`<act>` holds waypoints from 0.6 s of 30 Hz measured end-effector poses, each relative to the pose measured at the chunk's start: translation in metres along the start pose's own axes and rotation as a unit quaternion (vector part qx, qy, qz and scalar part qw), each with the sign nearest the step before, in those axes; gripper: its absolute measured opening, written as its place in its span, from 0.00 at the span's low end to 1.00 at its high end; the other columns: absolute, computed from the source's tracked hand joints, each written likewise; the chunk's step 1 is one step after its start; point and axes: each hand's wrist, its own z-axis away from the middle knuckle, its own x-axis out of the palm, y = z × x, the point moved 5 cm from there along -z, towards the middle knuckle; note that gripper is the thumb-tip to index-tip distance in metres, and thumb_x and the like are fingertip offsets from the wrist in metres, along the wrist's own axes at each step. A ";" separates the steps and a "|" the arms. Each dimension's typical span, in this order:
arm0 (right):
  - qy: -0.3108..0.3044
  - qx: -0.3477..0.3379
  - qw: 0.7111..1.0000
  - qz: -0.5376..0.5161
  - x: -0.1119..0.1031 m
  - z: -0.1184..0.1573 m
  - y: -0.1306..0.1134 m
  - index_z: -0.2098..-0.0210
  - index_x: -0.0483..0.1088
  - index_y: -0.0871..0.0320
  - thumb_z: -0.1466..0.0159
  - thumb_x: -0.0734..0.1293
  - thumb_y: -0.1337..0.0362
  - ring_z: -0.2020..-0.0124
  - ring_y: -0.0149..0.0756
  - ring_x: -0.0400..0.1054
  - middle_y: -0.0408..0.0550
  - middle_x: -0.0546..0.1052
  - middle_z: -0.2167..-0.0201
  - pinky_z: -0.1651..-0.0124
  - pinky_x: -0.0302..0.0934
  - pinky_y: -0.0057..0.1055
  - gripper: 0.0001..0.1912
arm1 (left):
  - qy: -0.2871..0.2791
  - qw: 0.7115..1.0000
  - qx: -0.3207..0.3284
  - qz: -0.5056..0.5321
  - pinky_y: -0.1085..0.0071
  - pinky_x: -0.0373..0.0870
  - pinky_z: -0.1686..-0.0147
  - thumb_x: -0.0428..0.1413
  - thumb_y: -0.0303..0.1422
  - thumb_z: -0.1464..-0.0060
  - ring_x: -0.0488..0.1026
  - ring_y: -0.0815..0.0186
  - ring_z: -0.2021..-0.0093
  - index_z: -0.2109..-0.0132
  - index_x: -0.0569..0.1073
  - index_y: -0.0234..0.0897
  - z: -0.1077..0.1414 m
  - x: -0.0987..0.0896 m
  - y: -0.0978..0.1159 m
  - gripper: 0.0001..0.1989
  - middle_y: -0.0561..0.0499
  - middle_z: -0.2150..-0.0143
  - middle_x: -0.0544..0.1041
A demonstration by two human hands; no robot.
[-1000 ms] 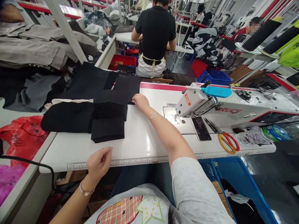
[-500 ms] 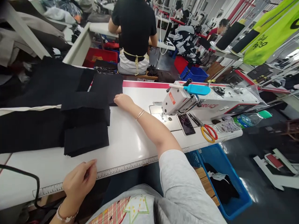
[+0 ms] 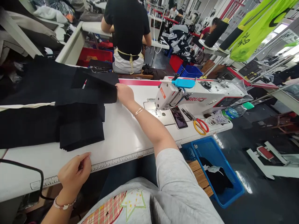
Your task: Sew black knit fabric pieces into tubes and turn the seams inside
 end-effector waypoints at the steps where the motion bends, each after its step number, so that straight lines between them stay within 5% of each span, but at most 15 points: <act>1: 0.013 -0.006 1.000 -0.014 -0.012 0.015 0.004 0.51 0.72 0.60 0.29 0.55 0.69 0.50 0.42 0.70 0.51 0.77 0.52 0.48 0.61 0.35 0.16 | 0.000 1.000 -0.002 0.000 0.75 0.61 0.78 0.56 0.19 0.50 0.62 0.72 0.81 0.59 0.74 0.37 0.000 -0.001 -0.001 0.12 0.58 0.80 0.66; 6: 0.022 -0.058 0.996 -0.058 -0.054 0.146 0.029 0.55 0.75 0.57 0.31 0.56 0.67 0.54 0.41 0.73 0.51 0.80 0.56 0.48 0.66 0.38 0.15 | 0.009 1.000 0.027 -0.004 0.74 0.60 0.78 0.56 0.19 0.50 0.61 0.71 0.81 0.59 0.74 0.38 0.003 -0.001 0.001 0.13 0.58 0.81 0.66; 11: 0.044 -0.104 0.988 -0.102 -0.071 0.287 0.029 0.59 0.75 0.55 0.34 0.60 0.70 0.52 0.43 0.76 0.52 0.82 0.59 0.48 0.71 0.43 0.13 | -0.009 0.997 0.059 0.052 0.73 0.61 0.77 0.56 0.18 0.50 0.63 0.71 0.80 0.59 0.74 0.37 -0.004 0.010 0.029 0.13 0.56 0.79 0.69; 14: 0.032 -0.099 0.986 -0.129 -0.074 0.336 0.018 0.58 0.74 0.51 0.37 0.62 0.72 0.46 0.45 0.72 0.50 0.81 0.54 0.47 0.71 0.47 0.14 | -0.083 0.989 0.006 0.125 0.71 0.68 0.69 0.53 0.22 0.45 0.71 0.67 0.73 0.59 0.74 0.38 -0.024 0.033 0.055 0.10 0.52 0.72 0.74; 18: 0.029 -0.086 0.978 -0.186 -0.080 0.363 0.007 0.56 0.73 0.47 0.37 0.62 0.73 0.47 0.42 0.73 0.45 0.81 0.55 0.46 0.70 0.48 0.16 | -0.198 0.974 -0.033 0.105 0.62 0.69 0.54 0.50 0.32 0.40 0.73 0.58 0.55 0.54 0.74 0.39 -0.066 0.081 0.089 0.11 0.45 0.58 0.77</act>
